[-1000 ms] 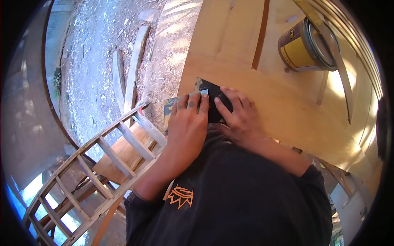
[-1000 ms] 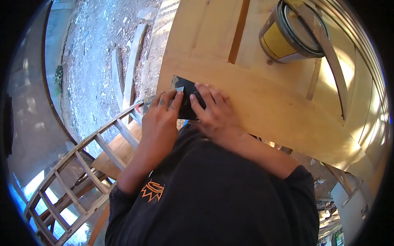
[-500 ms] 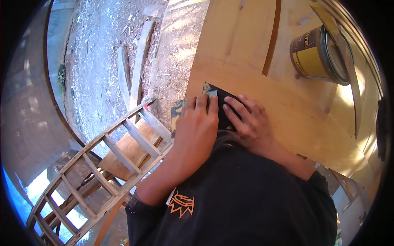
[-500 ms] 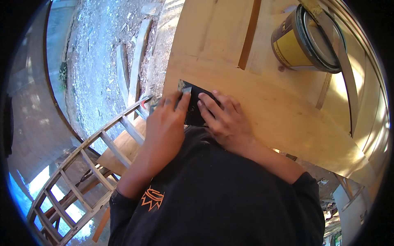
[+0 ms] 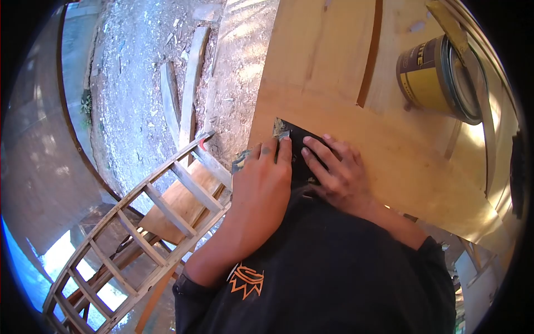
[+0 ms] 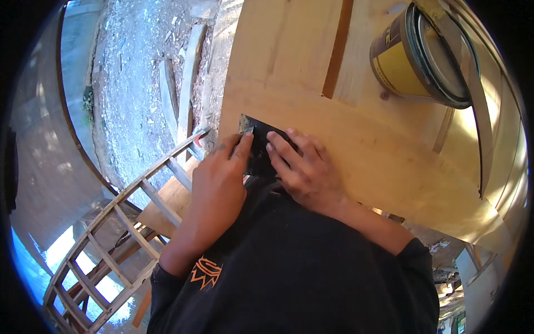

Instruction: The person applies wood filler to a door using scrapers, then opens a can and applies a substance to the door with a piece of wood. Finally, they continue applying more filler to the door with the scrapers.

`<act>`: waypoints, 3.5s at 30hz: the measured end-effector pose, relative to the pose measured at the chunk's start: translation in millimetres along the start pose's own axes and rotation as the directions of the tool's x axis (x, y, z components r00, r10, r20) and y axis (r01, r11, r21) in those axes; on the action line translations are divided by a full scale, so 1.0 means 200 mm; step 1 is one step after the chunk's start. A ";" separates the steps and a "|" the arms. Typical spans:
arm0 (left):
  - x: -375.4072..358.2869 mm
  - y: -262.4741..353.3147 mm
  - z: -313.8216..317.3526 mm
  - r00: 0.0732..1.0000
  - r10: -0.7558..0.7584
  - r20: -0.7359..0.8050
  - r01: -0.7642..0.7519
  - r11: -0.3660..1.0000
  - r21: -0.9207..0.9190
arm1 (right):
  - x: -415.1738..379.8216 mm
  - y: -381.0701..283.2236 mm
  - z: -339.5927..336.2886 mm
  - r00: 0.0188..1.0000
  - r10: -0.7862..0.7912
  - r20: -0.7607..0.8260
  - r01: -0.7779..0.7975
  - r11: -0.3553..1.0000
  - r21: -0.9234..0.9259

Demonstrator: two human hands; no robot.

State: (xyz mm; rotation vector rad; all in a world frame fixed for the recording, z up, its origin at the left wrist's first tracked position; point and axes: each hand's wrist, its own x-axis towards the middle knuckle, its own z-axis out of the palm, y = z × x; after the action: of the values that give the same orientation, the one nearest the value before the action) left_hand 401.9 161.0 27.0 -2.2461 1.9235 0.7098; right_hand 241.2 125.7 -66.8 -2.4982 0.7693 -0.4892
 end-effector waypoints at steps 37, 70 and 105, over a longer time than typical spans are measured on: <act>0.10 -0.01 -0.01 0.996 0.009 -0.089 -0.003 0.998 0.063 | -0.01 0.00 -0.01 1.000 0.003 0.000 -0.003 0.998 0.065; -0.12 -0.02 0.04 0.999 -0.048 0.020 0.048 0.998 -0.032 | 0.01 0.03 -0.01 0.998 0.002 0.069 -0.008 0.996 0.086; -0.09 0.00 0.01 0.996 -0.093 0.003 0.093 0.991 -0.091 | -0.01 0.02 -0.01 0.999 -0.002 0.043 -0.002 0.995 0.097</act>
State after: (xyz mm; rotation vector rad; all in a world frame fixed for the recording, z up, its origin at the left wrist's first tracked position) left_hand 400.4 178.0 32.5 -2.3720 1.8081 0.7993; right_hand 236.9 123.1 -68.4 -2.4109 0.7120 -0.4599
